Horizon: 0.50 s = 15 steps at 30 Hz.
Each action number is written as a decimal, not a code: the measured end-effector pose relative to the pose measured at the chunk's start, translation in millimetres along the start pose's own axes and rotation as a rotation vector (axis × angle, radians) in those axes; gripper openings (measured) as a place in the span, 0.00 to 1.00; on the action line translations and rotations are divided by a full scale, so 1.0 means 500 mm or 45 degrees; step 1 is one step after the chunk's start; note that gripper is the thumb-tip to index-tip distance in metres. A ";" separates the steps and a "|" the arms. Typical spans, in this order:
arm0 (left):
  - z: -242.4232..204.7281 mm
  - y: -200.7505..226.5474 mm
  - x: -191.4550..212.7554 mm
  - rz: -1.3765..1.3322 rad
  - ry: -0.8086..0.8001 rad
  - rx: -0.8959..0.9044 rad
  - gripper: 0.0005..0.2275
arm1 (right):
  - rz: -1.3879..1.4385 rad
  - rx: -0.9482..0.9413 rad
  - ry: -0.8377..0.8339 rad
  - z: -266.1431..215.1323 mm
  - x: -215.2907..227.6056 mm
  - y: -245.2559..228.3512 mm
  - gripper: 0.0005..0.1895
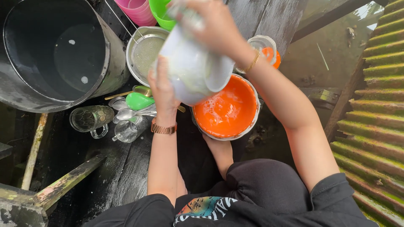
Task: Washing various bowls, containers, and cups with a sponge and soapy water.
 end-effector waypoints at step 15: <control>0.037 -0.080 0.062 -0.915 0.217 0.290 0.26 | -0.029 0.038 0.482 -0.236 0.024 -0.088 0.18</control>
Point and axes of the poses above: each hand's wrist, its own z-axis towards the middle knuckle, its own x-axis out of the back of the hand, y = z × x, the point moved 9 cm from there along z, towards the middle knuckle
